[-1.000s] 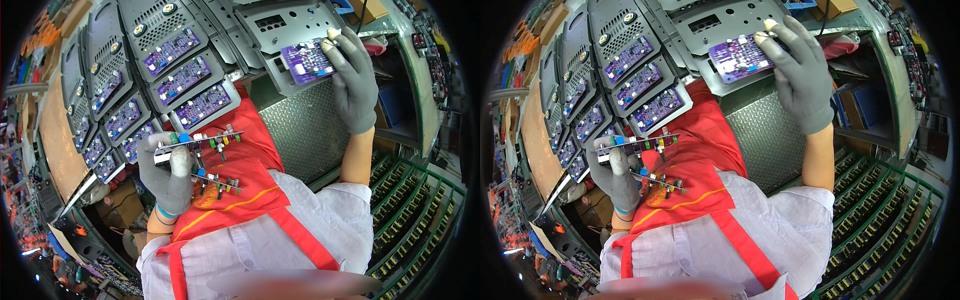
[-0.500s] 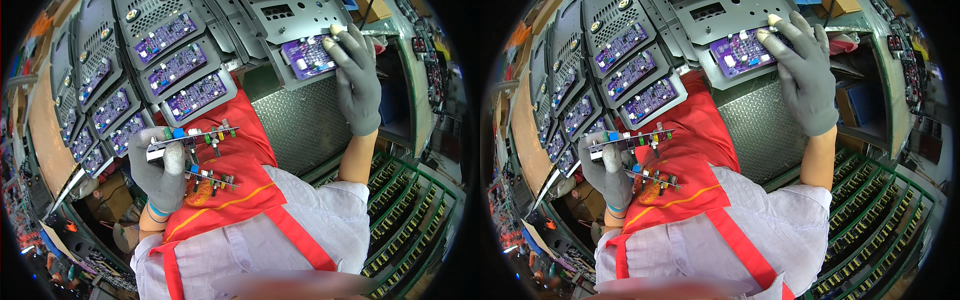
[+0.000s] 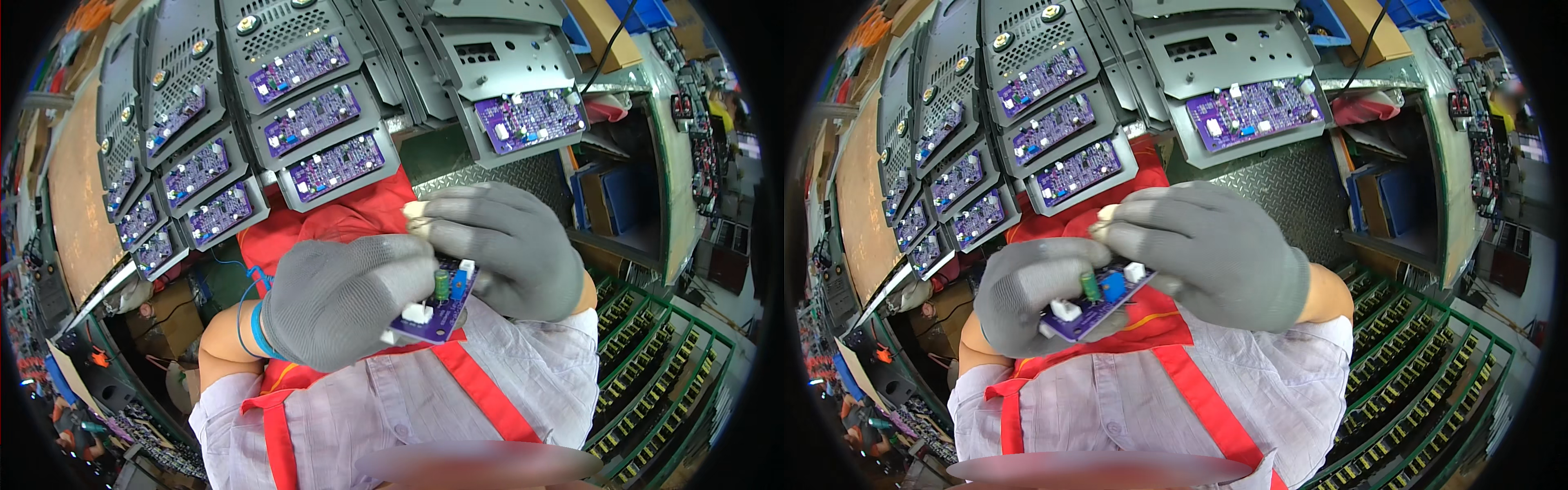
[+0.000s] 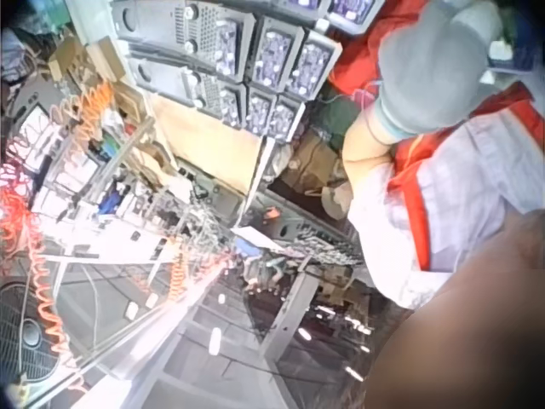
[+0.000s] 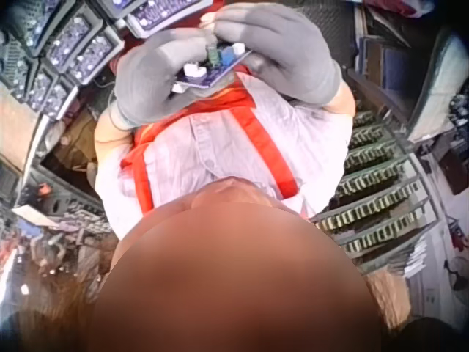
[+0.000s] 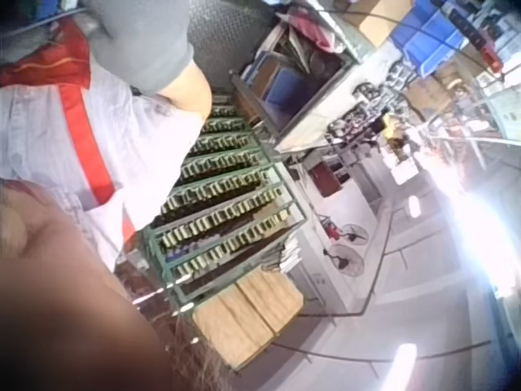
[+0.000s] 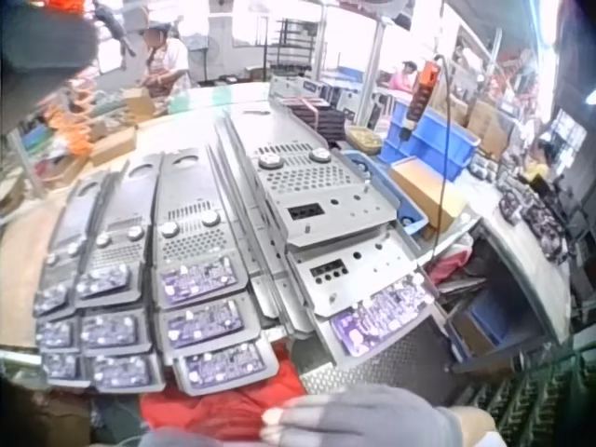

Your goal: The worker uses a pneumatic tool to secure components on metal chassis and then places printed circuit boards (PCBs) onto the assembled units.

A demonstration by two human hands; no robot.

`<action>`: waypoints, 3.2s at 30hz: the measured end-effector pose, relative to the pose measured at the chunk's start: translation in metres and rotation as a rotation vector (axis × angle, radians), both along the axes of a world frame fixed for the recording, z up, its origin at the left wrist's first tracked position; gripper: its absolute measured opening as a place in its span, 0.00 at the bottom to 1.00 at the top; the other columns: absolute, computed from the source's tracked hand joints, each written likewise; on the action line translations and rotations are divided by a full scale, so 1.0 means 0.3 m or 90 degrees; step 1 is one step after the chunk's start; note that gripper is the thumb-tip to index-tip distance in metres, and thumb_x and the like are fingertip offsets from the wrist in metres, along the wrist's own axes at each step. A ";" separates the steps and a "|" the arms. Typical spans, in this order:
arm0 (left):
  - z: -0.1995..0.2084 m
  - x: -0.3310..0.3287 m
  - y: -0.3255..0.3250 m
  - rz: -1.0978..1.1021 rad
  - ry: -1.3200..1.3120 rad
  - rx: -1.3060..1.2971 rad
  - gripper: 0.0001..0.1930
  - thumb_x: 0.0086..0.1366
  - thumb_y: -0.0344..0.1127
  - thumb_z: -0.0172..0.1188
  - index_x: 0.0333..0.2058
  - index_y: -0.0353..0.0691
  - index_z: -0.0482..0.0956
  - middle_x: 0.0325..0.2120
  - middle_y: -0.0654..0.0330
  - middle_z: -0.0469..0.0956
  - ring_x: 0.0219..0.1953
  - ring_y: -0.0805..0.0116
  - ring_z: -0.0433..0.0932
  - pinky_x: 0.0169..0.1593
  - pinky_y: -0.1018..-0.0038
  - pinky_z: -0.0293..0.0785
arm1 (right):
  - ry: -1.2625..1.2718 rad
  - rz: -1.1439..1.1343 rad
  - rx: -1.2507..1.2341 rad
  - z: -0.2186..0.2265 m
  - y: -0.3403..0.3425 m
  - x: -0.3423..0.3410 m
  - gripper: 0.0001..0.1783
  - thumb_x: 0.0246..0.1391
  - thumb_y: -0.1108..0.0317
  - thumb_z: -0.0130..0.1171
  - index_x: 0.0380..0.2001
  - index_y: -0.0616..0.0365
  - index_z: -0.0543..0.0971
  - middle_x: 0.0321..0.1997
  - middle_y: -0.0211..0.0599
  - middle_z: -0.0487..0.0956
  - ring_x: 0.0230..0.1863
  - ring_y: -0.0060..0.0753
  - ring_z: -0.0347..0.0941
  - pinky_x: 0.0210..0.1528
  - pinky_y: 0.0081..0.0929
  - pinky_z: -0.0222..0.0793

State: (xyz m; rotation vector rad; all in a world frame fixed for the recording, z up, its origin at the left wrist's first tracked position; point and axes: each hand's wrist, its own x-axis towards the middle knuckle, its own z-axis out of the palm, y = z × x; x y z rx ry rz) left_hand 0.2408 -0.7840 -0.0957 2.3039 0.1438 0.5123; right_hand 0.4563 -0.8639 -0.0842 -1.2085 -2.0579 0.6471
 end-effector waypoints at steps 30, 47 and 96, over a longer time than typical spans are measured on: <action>-0.015 -0.022 0.010 0.255 -0.197 -0.192 0.50 0.52 0.28 0.70 0.65 0.30 0.41 0.50 0.35 0.69 0.28 0.69 0.81 0.20 0.85 0.73 | -0.301 -0.253 0.132 0.189 0.084 0.207 0.15 0.52 0.68 0.58 0.45 0.56 0.79 0.52 0.40 0.76 0.54 0.43 0.71 0.53 0.36 0.66; -0.085 -0.213 0.007 0.525 -0.502 0.105 0.38 0.66 0.58 0.48 0.64 0.38 0.51 0.62 0.39 0.57 0.51 0.49 0.74 0.52 0.58 0.72 | -0.325 -0.335 0.377 0.165 0.347 0.365 0.14 0.52 0.68 0.60 0.43 0.56 0.80 0.39 0.39 0.81 0.41 0.40 0.77 0.46 0.31 0.70; -0.629 -1.238 0.464 1.097 0.212 0.172 0.19 0.58 0.33 0.53 0.51 0.48 0.74 0.57 0.56 0.69 0.63 0.55 0.61 0.68 0.56 0.43 | -0.541 -0.278 0.282 0.202 0.364 -0.083 0.15 0.59 0.75 0.52 0.49 0.65 0.75 0.46 0.46 0.77 0.46 0.42 0.73 0.50 0.33 0.65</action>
